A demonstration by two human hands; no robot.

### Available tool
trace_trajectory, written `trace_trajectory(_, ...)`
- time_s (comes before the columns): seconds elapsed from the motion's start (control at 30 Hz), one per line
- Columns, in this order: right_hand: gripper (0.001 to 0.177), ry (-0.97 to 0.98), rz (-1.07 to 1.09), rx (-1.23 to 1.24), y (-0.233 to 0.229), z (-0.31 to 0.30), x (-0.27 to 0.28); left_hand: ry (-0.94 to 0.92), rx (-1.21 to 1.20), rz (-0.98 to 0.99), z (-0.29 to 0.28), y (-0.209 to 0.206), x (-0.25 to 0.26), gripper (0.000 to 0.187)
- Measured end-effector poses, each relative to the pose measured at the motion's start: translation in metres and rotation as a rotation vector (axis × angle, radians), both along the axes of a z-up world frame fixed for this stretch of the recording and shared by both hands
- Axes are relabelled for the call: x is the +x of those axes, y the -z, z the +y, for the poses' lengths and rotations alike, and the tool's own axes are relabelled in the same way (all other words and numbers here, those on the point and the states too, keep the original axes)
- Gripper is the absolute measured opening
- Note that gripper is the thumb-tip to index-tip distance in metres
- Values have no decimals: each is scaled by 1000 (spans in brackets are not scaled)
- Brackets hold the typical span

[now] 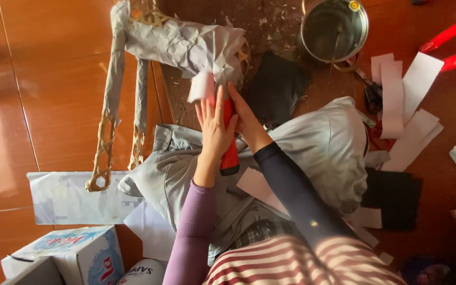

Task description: Applying paper and red tape to a giraffe-shaped wire and paper frame.

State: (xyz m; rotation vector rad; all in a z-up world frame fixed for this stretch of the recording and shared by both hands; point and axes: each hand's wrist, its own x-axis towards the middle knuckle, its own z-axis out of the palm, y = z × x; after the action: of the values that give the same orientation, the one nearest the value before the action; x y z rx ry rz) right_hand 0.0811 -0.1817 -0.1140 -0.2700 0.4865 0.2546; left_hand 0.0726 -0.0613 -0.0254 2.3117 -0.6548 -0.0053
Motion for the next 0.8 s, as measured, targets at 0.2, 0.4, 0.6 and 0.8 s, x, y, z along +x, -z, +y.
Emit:
trace_trajectory(0.2, 37, 185, -231, -201, 4, -13, -18, 147, 95, -56, -5, 14, 0, 70)
trace_trajectory(0.4, 28, 302, -209, -1380, -46, -14, -34, 187, 64, -66, -3, 7, 1, 55)
trace_trajectory(0.6, 17, 495, 15, -946, -17, -26, -7, 174, -93, 7, -3, 4, 2, 71)
trace_trajectory(0.8, 14, 475, 180, -798, 0, -25, 6, -128, -376, 74, 5, 14, -4, 105)
